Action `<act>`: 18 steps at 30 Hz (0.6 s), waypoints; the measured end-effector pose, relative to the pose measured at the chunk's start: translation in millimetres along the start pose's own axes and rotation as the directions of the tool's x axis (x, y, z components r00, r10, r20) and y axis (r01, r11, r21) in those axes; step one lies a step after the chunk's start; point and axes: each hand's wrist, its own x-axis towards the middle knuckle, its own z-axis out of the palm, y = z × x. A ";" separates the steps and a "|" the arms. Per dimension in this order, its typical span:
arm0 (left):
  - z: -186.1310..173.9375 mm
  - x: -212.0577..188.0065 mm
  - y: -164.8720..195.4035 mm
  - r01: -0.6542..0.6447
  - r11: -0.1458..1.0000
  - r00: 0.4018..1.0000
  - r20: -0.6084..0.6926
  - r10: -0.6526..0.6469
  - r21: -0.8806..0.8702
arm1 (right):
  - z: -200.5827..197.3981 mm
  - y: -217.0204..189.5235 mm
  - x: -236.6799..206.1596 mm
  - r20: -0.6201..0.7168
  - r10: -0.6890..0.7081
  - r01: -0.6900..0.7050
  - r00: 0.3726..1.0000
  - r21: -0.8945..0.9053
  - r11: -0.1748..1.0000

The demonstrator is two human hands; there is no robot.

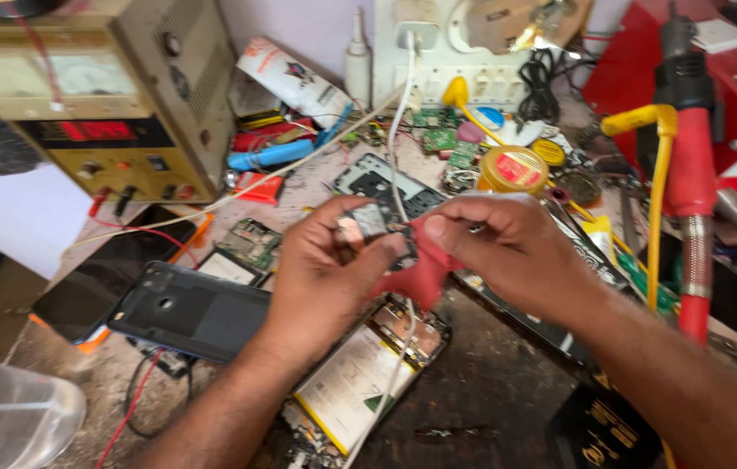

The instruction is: The person powers on a Realme smartphone, enters a passcode, and then disassembles the device to access the motherboard. They use a red cloth to clean the motherboard and its connectors before placing it back into the phone chassis.

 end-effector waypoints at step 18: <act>-14.5 8.8 34.5 -0.043 0.999 0.973 -0.228 0.040 -0.008 | -82.7 21.6 14.0 -0.108 0.350 -0.306 0.931 -0.754 0.581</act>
